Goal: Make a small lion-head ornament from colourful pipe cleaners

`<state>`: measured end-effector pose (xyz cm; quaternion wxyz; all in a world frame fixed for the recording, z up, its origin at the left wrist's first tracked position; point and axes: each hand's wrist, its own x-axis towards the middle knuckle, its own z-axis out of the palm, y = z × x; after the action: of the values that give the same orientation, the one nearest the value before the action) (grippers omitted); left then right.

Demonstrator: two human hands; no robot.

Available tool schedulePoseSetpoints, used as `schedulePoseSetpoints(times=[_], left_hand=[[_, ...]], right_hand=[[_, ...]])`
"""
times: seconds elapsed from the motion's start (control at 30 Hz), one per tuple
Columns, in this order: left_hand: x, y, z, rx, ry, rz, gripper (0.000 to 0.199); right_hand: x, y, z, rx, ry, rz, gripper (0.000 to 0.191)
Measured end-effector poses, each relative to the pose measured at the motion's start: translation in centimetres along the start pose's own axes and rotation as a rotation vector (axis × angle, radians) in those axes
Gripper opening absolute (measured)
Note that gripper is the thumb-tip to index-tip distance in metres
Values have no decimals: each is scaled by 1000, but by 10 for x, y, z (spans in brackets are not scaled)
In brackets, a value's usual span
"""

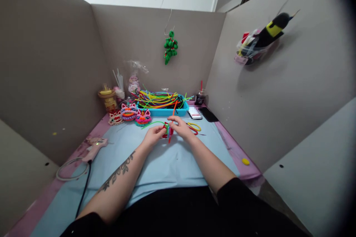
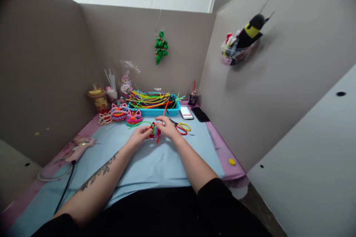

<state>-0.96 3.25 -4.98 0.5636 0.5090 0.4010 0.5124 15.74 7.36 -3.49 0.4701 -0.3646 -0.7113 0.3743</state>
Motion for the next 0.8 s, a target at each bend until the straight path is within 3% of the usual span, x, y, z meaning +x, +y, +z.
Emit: schedulePoseSetpoints(times=[0.23,0.43,0.6,0.8], left_hand=[[-4,6,1,-45,-120,-16,40],[-3,4,4,15,-2,28,30],[0,3,3,-6,128,74,35],[0,5,2,50,66,133,35]], right_hand=[[0,8,10,13,-38,18,22],[0,8,14,141,-79,22,18],[2,11,12,287,-41,57,23],[2,16,13,327,-46,53,24]])
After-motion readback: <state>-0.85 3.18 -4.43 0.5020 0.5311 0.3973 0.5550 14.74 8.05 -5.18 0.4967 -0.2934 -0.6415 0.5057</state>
